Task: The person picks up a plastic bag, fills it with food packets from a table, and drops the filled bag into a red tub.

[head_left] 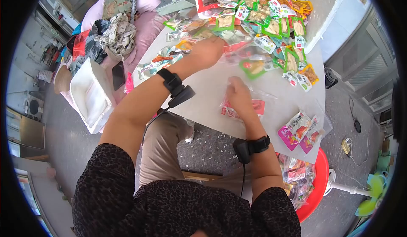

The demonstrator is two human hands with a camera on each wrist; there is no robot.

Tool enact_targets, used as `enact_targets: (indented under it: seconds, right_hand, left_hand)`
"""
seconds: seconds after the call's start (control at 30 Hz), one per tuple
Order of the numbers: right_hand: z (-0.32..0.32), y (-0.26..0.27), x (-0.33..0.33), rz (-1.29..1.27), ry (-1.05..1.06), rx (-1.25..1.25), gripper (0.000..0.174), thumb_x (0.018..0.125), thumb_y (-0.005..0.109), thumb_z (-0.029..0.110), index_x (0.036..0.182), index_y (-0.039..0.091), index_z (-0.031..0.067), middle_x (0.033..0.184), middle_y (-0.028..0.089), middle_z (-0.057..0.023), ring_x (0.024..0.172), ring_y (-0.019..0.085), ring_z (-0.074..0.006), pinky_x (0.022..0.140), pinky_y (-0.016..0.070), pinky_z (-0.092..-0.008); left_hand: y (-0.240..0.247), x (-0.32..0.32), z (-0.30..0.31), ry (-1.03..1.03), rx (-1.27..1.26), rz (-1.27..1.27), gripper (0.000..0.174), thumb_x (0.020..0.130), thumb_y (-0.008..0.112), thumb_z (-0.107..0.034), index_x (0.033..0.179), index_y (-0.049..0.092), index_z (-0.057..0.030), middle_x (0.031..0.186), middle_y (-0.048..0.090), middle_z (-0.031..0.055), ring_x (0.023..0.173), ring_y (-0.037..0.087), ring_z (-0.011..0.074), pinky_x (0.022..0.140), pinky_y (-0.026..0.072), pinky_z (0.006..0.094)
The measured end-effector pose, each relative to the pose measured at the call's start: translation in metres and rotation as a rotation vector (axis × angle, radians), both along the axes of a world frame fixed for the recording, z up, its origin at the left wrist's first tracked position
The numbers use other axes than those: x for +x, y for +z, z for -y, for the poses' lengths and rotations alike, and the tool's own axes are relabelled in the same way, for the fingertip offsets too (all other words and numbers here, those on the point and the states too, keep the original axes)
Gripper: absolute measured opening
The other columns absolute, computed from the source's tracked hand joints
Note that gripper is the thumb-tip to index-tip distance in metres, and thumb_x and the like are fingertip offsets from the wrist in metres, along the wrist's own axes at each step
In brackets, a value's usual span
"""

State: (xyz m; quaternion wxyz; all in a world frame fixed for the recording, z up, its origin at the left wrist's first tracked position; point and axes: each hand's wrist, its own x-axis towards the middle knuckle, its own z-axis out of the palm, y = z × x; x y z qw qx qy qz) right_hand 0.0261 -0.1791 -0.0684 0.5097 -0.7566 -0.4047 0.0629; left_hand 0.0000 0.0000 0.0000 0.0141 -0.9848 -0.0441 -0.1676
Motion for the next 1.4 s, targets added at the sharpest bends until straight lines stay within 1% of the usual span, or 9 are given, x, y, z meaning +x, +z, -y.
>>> enact_targets:
  seconds: [0.07, 0.2, 0.3, 0.53, 0.63, 0.73, 0.83, 1.23, 1.4]
  right_hand:
    - [0.003, 0.002, 0.000, -0.013, -0.005, 0.005, 0.022, 0.072, 0.045, 0.008, 0.093, 0.049, 0.0016, 0.081, 0.055, -0.0214, 0.076, 0.053, -0.0348, 0.068, 0.0421, -0.0388]
    - [-0.002, -0.002, 0.000, 0.001, 0.000, 0.017, 0.022, 0.072, 0.045, 0.008, 0.092, 0.050, 0.0013, 0.081, 0.055, -0.0205, 0.076, 0.053, -0.0345, 0.067, 0.0422, -0.0383]
    - [-0.002, -0.005, -0.001, 0.004, 0.027, 0.027, 0.022, 0.072, 0.045, 0.008, 0.092, 0.049, 0.0011, 0.080, 0.055, -0.0203, 0.075, 0.054, -0.0341, 0.065, 0.0424, -0.0378]
    - [-0.003, -0.002, -0.003, -0.027, 0.028, -0.016, 0.022, 0.072, 0.046, 0.008, 0.093, 0.049, 0.0007, 0.079, 0.055, -0.0208, 0.073, 0.055, -0.0331, 0.063, 0.0426, -0.0373]
    - [-0.004, -0.005, -0.002, -0.017, 0.032, -0.014, 0.022, 0.072, 0.046, 0.008, 0.093, 0.049, 0.0005, 0.078, 0.055, -0.0208, 0.073, 0.055, -0.0331, 0.063, 0.0427, -0.0371]
    - [-0.004, -0.004, -0.003, -0.040, 0.041, -0.027, 0.022, 0.072, 0.046, 0.008, 0.093, 0.049, 0.0003, 0.077, 0.055, -0.0209, 0.072, 0.055, -0.0330, 0.062, 0.0426, -0.0370]
    - [-0.004, -0.004, -0.004, -0.033, 0.052, -0.015, 0.023, 0.072, 0.046, 0.009, 0.093, 0.049, 0.0000, 0.076, 0.055, -0.0205, 0.070, 0.055, -0.0324, 0.061, 0.0425, -0.0366]
    - [-0.003, -0.007, -0.003, -0.076, 0.093, 0.031, 0.024, 0.071, 0.046, 0.009, 0.094, 0.049, 0.0000, 0.070, 0.055, -0.0168, 0.066, 0.055, -0.0279, 0.060, 0.0422, -0.0341]
    - [-0.003, -0.006, -0.003, -0.090, 0.093, 0.056, 0.025, 0.071, 0.047, 0.007, 0.095, 0.049, -0.0004, 0.069, 0.055, -0.0153, 0.064, 0.055, -0.0265, 0.059, 0.0424, -0.0332]
  left_hand:
    - [0.008, -0.018, 0.000, 0.007, -0.529, -0.012, 0.019, 0.079, 0.043, -0.019, 0.085, 0.051, -0.0032, 0.088, 0.052, 0.0157, 0.079, 0.053, 0.0262, 0.070, 0.0419, 0.0368]
    - [0.004, -0.056, -0.018, 0.100, -1.255, -0.260, 0.011, 0.081, 0.042, -0.013, 0.086, 0.047, -0.0048, 0.081, 0.051, 0.0030, 0.070, 0.054, 0.0134, 0.065, 0.0478, 0.0281]
    - [-0.008, -0.079, -0.030, 0.191, -1.570, -0.463, 0.012, 0.081, 0.043, -0.014, 0.087, 0.048, -0.0049, 0.085, 0.052, 0.0041, 0.070, 0.055, 0.0140, 0.066, 0.0477, 0.0289]
    - [-0.036, -0.104, -0.026, 0.538, -2.129, 0.072, 0.020, 0.081, 0.046, -0.016, 0.098, 0.043, -0.0058, 0.087, 0.053, 0.0071, 0.072, 0.054, 0.0162, 0.070, 0.0455, 0.0318]
    - [-0.052, -0.109, -0.023, 0.466, -2.057, 0.133, 0.030, 0.079, 0.049, -0.020, 0.104, 0.041, -0.0044, 0.088, 0.053, 0.0092, 0.076, 0.052, 0.0165, 0.071, 0.0441, 0.0316]
    - [-0.058, -0.104, -0.027, 0.475, -1.722, -0.134, 0.044, 0.075, 0.055, -0.027, 0.108, 0.040, -0.0013, 0.089, 0.053, 0.0114, 0.079, 0.053, 0.0189, 0.071, 0.0432, 0.0302]
    - [-0.061, -0.092, -0.021, 0.565, -0.837, -0.126, 0.057, 0.069, 0.059, -0.032, 0.110, 0.040, 0.0018, 0.088, 0.054, 0.0123, 0.078, 0.055, 0.0213, 0.067, 0.0432, 0.0290]
    - [-0.063, -0.076, 0.015, 0.455, -0.835, -0.018, 0.046, 0.071, 0.057, -0.021, 0.109, 0.043, -0.0003, 0.079, 0.056, 0.0104, 0.074, 0.056, 0.0202, 0.062, 0.0433, 0.0289]
    - [-0.046, -0.084, 0.022, 0.583, -0.912, 0.013, 0.043, 0.070, 0.056, -0.027, 0.105, 0.046, -0.0034, 0.080, 0.057, 0.0110, 0.070, 0.057, 0.0220, 0.062, 0.0439, 0.0308]
